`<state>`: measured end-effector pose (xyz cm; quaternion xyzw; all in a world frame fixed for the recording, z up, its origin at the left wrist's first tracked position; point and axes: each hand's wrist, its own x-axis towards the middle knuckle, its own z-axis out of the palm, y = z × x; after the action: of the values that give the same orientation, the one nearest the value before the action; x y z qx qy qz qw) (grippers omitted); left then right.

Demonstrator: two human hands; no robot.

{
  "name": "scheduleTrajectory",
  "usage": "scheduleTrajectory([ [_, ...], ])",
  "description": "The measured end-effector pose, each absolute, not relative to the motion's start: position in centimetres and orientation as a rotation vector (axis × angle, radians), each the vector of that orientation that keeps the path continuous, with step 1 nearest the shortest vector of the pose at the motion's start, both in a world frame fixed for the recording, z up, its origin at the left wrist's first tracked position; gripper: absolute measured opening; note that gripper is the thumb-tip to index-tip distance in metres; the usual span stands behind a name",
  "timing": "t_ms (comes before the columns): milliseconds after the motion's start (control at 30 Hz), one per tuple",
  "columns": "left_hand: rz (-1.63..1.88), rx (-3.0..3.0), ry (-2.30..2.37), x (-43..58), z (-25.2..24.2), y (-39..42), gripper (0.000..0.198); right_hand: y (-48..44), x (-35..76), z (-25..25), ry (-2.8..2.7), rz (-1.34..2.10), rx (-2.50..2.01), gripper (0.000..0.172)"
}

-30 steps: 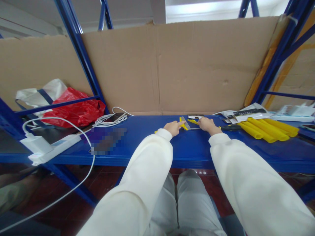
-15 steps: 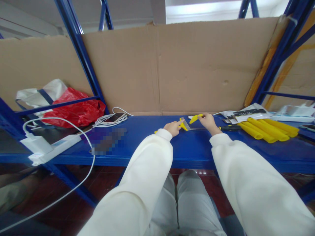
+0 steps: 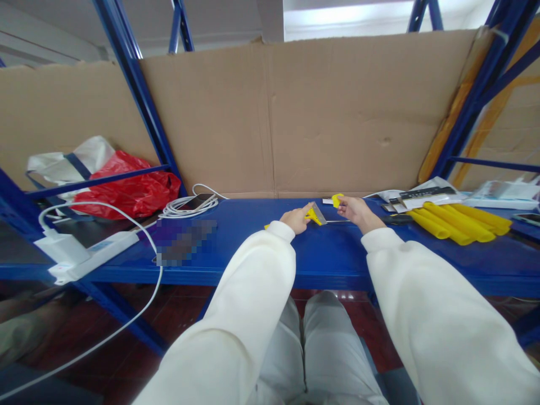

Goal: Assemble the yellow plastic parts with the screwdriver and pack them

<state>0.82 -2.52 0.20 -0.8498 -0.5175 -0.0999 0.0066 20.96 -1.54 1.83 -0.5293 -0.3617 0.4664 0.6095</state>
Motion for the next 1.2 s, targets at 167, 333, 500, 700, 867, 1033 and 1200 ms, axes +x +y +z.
scheduleTrajectory([
  [167,-0.319,-2.665,-1.613,0.8,0.2,-2.5,0.07,-1.1,21.1,1.5,-1.084,1.051,-1.166,0.021],
  [333,-0.321,-2.647,-1.646,1.0,0.5,-2.8,0.072,-1.2,20.6,1.3,-1.162,1.029,-1.184,0.036],
  [500,-0.315,-2.669,-1.66,1.1,0.6,-2.9,0.072,-1.7,19.8,1.1,-1.297,0.889,-1.258,0.047],
  [700,-0.354,-2.666,-1.641,1.2,0.5,-2.9,0.076,-2.1,18.8,1.2,-1.392,0.79,-1.331,0.047],
  [867,-0.351,-2.683,-1.605,1.3,0.6,-2.9,0.076,-2.1,18.4,1.2,-1.379,0.706,-1.369,0.045],
  [1033,-0.382,-2.671,-1.587,1.3,0.6,-3.0,0.079,-1.8,18.5,1.0,-1.389,0.653,-1.362,0.047],
  [1200,-0.375,-2.677,-1.614,1.4,0.7,-3.3,0.079,-1.6,18.4,0.8,-1.396,0.672,-1.357,0.047],
])
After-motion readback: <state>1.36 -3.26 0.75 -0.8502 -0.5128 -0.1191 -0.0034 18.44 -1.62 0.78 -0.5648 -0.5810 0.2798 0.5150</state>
